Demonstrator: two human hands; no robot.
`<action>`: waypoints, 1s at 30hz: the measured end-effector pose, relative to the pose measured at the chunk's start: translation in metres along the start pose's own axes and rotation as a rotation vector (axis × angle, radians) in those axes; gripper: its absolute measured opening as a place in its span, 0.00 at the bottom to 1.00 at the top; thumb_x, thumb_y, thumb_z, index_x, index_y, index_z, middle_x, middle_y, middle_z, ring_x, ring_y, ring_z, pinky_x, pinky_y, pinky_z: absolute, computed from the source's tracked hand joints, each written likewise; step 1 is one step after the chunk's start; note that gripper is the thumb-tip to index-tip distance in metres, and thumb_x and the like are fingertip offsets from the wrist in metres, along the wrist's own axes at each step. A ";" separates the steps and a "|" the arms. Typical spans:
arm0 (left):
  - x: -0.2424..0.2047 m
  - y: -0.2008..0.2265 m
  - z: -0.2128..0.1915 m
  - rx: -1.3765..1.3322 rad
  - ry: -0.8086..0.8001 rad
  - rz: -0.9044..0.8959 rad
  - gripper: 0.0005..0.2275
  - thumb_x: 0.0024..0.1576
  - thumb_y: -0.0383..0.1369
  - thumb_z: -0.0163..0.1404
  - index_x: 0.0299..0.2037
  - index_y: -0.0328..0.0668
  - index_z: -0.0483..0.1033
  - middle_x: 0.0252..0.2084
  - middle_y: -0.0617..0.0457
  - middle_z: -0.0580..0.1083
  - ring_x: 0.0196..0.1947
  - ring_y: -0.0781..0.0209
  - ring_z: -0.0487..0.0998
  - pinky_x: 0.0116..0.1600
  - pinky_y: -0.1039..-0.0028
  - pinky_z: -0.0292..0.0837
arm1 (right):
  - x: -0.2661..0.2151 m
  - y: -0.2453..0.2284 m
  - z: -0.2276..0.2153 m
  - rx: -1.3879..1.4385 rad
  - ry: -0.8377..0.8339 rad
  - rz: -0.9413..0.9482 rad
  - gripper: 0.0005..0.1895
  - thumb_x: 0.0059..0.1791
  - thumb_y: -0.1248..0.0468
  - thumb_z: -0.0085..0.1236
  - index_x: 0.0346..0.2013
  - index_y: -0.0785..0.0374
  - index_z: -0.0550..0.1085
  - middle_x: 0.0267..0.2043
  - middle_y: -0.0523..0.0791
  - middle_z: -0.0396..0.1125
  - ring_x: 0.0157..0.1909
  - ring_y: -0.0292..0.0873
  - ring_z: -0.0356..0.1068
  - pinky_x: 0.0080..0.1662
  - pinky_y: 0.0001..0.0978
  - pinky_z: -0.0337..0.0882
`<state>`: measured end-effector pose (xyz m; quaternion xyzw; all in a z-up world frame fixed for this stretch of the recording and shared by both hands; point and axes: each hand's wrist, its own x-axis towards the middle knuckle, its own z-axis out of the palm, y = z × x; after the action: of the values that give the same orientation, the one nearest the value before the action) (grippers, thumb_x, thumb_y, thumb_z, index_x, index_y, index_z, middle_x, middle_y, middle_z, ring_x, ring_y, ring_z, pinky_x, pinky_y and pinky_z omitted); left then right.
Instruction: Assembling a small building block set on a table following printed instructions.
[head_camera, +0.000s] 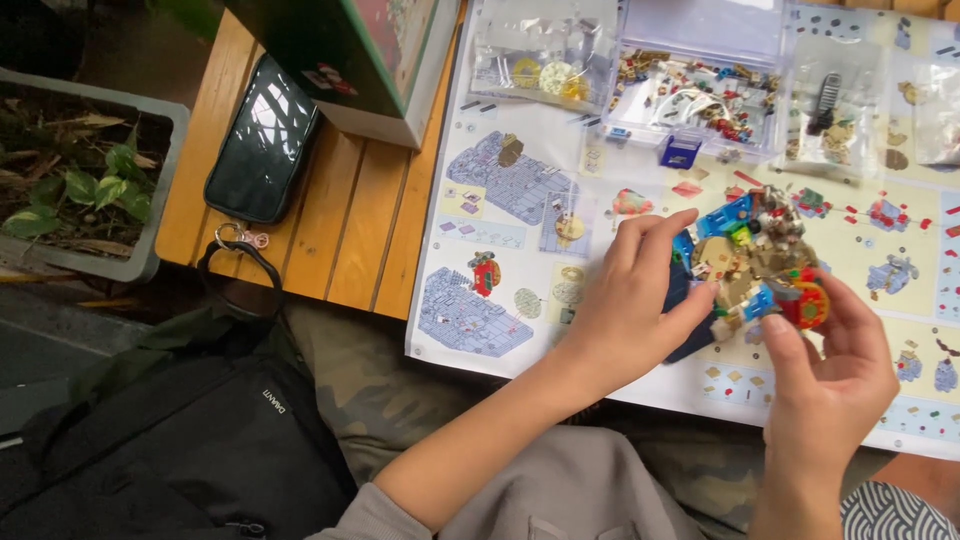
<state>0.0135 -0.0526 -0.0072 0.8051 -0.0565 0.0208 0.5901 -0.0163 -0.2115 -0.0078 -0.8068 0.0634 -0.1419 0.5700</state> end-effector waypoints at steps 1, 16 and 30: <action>0.001 0.000 -0.006 -0.002 0.000 -0.004 0.25 0.56 0.37 0.45 0.63 0.37 0.58 0.57 0.44 0.61 0.67 0.45 0.61 0.63 0.60 0.61 | 0.002 0.003 0.002 -0.003 -0.003 0.003 0.24 0.52 0.75 0.54 0.62 0.74 0.64 0.60 0.54 0.63 0.59 0.44 0.64 0.52 0.29 0.70; -0.012 -0.029 -0.027 -0.765 -0.154 -0.356 0.34 0.47 0.31 0.52 0.68 0.49 0.56 0.66 0.39 0.64 0.54 0.65 0.69 0.54 0.76 0.72 | 0.007 0.033 0.032 0.066 -0.008 -0.094 0.24 0.57 0.62 0.48 0.67 0.64 0.60 0.63 0.49 0.59 0.61 0.44 0.63 0.61 0.34 0.68; -0.010 -0.046 -0.038 -1.114 -0.172 -0.309 0.35 0.47 0.25 0.55 0.69 0.45 0.60 0.59 0.47 0.69 0.56 0.62 0.71 0.65 0.71 0.68 | 0.010 0.035 0.041 0.174 -0.041 -0.197 0.26 0.55 0.62 0.44 0.68 0.64 0.59 0.66 0.49 0.55 0.62 0.50 0.61 0.66 0.40 0.67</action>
<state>0.0096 -0.0025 -0.0401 0.3711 0.0114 -0.1640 0.9139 0.0073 -0.1891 -0.0513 -0.7593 -0.0404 -0.1858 0.6223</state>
